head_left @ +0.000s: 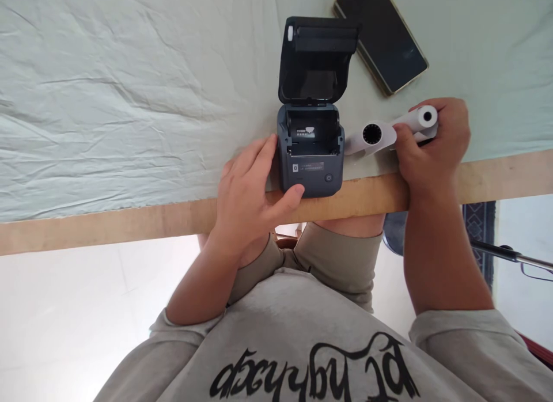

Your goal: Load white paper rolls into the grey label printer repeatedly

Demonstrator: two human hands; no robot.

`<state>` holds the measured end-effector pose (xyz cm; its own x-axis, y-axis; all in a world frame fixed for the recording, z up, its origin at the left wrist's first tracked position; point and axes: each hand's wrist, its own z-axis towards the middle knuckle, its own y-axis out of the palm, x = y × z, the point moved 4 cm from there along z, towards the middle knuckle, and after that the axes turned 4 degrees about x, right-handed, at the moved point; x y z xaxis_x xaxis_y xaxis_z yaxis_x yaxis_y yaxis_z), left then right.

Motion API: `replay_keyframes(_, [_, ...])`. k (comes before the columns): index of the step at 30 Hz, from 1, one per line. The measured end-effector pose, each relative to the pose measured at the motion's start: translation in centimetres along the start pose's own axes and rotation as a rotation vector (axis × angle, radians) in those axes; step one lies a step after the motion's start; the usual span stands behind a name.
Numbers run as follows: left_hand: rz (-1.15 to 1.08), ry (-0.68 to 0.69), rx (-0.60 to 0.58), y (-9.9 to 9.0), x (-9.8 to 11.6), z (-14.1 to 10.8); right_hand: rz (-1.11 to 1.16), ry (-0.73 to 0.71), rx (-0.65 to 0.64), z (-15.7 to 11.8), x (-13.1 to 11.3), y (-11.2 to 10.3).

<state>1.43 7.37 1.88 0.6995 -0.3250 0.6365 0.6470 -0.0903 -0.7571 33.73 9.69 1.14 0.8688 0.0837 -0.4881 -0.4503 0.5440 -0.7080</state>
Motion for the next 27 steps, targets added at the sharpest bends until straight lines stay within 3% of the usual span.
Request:
replay_keyframes(7, [0.013,0.017,0.006,0.0,0.0,0.0,0.065,0.048,0.064,0.0,-0.2,0.0])
replay_keyframes(13, [0.023,0.013,0.011,0.0,0.0,0.0,0.059,0.089,-0.018,0.0,0.1,-0.1])
replay_keyframes(27, [0.014,0.006,0.004,-0.1,0.0,0.0,0.072,-0.060,-0.042,0.0,-0.8,-0.2])
